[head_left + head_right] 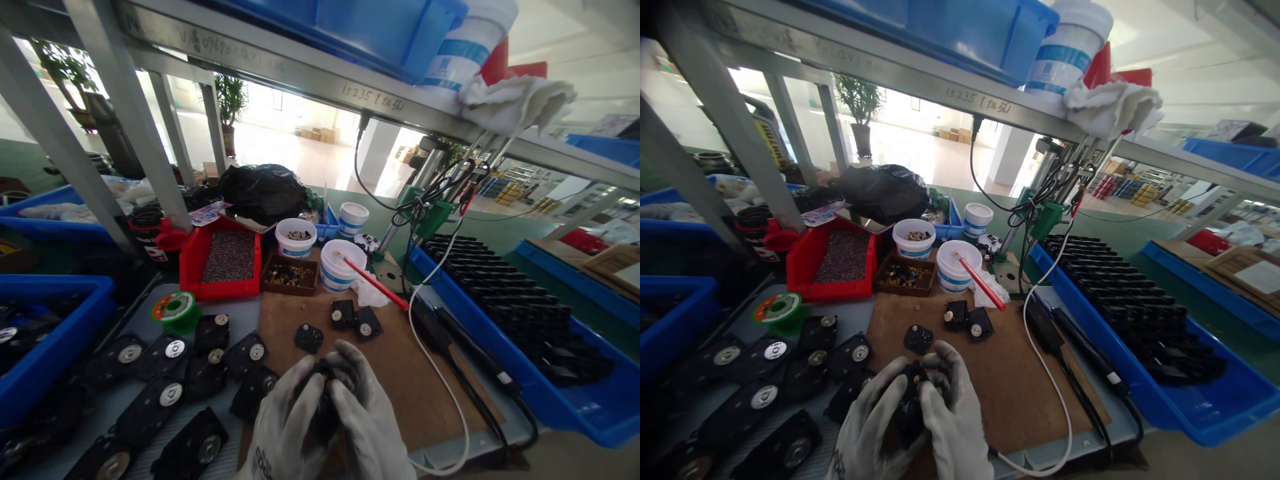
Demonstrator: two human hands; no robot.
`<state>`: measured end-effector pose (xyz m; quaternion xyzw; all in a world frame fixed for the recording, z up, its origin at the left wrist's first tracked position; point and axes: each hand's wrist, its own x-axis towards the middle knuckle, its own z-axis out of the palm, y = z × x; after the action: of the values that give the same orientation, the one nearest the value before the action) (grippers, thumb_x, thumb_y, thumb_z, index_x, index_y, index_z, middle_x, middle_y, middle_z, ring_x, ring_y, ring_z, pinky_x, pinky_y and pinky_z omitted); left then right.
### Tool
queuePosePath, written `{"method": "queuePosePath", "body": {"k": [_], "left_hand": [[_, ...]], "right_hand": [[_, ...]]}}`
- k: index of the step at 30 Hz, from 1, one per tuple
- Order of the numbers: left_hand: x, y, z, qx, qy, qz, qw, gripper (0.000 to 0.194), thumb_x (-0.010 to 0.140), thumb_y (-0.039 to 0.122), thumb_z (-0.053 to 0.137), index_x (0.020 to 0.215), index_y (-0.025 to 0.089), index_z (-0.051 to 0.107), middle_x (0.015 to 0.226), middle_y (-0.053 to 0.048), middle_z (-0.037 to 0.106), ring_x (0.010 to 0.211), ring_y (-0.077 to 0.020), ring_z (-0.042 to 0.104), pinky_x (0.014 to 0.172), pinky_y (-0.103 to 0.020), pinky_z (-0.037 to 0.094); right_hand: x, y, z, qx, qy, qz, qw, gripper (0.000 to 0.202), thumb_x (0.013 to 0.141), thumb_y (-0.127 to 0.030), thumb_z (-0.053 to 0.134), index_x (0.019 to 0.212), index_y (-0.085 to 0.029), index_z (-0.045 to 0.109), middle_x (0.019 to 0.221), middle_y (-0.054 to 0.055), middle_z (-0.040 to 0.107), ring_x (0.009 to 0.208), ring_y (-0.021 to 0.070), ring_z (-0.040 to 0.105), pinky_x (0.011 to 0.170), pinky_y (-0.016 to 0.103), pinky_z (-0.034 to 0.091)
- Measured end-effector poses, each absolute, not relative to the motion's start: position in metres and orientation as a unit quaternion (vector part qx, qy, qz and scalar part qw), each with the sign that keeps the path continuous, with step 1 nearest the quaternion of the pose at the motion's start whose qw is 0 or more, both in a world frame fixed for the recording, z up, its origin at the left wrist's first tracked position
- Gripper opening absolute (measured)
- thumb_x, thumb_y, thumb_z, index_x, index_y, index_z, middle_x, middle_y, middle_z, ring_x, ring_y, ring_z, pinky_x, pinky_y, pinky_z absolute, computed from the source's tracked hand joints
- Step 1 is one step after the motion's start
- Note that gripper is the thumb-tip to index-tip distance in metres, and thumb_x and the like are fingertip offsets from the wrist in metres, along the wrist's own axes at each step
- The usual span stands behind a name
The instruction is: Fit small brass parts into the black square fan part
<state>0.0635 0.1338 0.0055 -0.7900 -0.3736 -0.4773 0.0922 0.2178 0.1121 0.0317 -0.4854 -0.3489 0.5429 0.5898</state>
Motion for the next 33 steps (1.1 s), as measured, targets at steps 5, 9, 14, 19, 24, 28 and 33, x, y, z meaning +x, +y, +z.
{"method": "queuePosePath", "body": {"k": [5,9,14,19,24,28,33], "left_hand": [[0.061,0.135,0.005,-0.785,-0.371,-0.488,0.092,0.036,0.1,0.033,0.061,0.125,0.007,0.059,0.123,-0.023,0.067,0.115,-0.0294,0.068,0.088,-0.036,0.062],[0.062,0.135,0.009,-0.781,-0.385,-0.488,0.052,0.044,0.098,0.038,0.065,0.128,0.007,0.057,0.128,-0.023,0.064,0.118,-0.0281,0.067,0.09,-0.034,0.063],[0.066,0.135,0.016,-0.757,-0.414,-0.505,0.009,0.033,0.103,0.041,0.058,0.122,0.015,0.06,0.129,-0.018,0.064,0.118,-0.0255,0.067,0.09,-0.036,0.063],[0.063,0.138,0.013,-0.781,-0.396,-0.483,0.022,0.027,0.101,0.04,0.059,0.115,0.017,0.061,0.13,-0.018,0.062,0.118,-0.0251,0.066,0.086,-0.035,0.065],[0.058,0.142,0.009,-0.798,-0.389,-0.46,0.024,0.032,0.099,0.039,0.061,0.119,0.014,0.061,0.13,-0.019,0.062,0.118,-0.0273,0.065,0.086,-0.037,0.066],[0.057,0.142,0.008,-0.808,-0.374,-0.455,0.024,0.03,0.096,0.037,0.065,0.117,0.015,0.062,0.131,-0.02,0.061,0.119,-0.0284,0.065,0.086,-0.038,0.067],[0.06,0.139,0.006,-0.783,-0.374,-0.497,-0.01,0.049,0.091,0.026,0.073,0.133,0.009,0.054,0.133,-0.023,0.06,0.123,-0.0297,0.064,0.092,-0.04,0.066]], "right_hand": [[0.207,0.113,0.034,-0.504,-0.323,0.534,0.597,0.063,0.079,-0.054,0.086,0.132,-0.027,0.065,0.119,0.008,0.074,0.106,0.0228,0.072,0.094,0.032,0.058],[0.196,0.11,0.047,-0.541,-0.286,0.489,0.621,0.061,0.08,-0.064,0.081,0.128,-0.028,0.068,0.116,0.005,0.076,0.11,0.0223,0.071,0.098,0.032,0.056],[0.194,0.108,0.054,-0.547,-0.269,0.499,0.616,0.066,0.078,-0.07,0.079,0.128,-0.029,0.068,0.122,0.005,0.075,0.12,0.0228,0.068,0.107,0.032,0.051],[0.195,0.11,0.049,-0.556,-0.282,0.48,0.618,0.064,0.079,-0.069,0.078,0.128,-0.028,0.068,0.122,0.005,0.075,0.118,0.0235,0.068,0.102,0.032,0.052],[0.198,0.111,0.044,-0.549,-0.278,0.479,0.626,0.062,0.082,-0.066,0.077,0.128,-0.026,0.067,0.123,0.007,0.074,0.117,0.0239,0.068,0.102,0.033,0.053],[0.202,0.112,0.04,-0.529,-0.281,0.515,0.614,0.062,0.082,-0.063,0.079,0.131,-0.026,0.066,0.126,0.007,0.073,0.119,0.0241,0.068,0.103,0.032,0.053],[0.205,0.115,0.034,-0.518,-0.274,0.521,0.621,0.057,0.085,-0.058,0.079,0.131,-0.026,0.066,0.126,0.007,0.073,0.12,0.024,0.067,0.103,0.032,0.053]]}}
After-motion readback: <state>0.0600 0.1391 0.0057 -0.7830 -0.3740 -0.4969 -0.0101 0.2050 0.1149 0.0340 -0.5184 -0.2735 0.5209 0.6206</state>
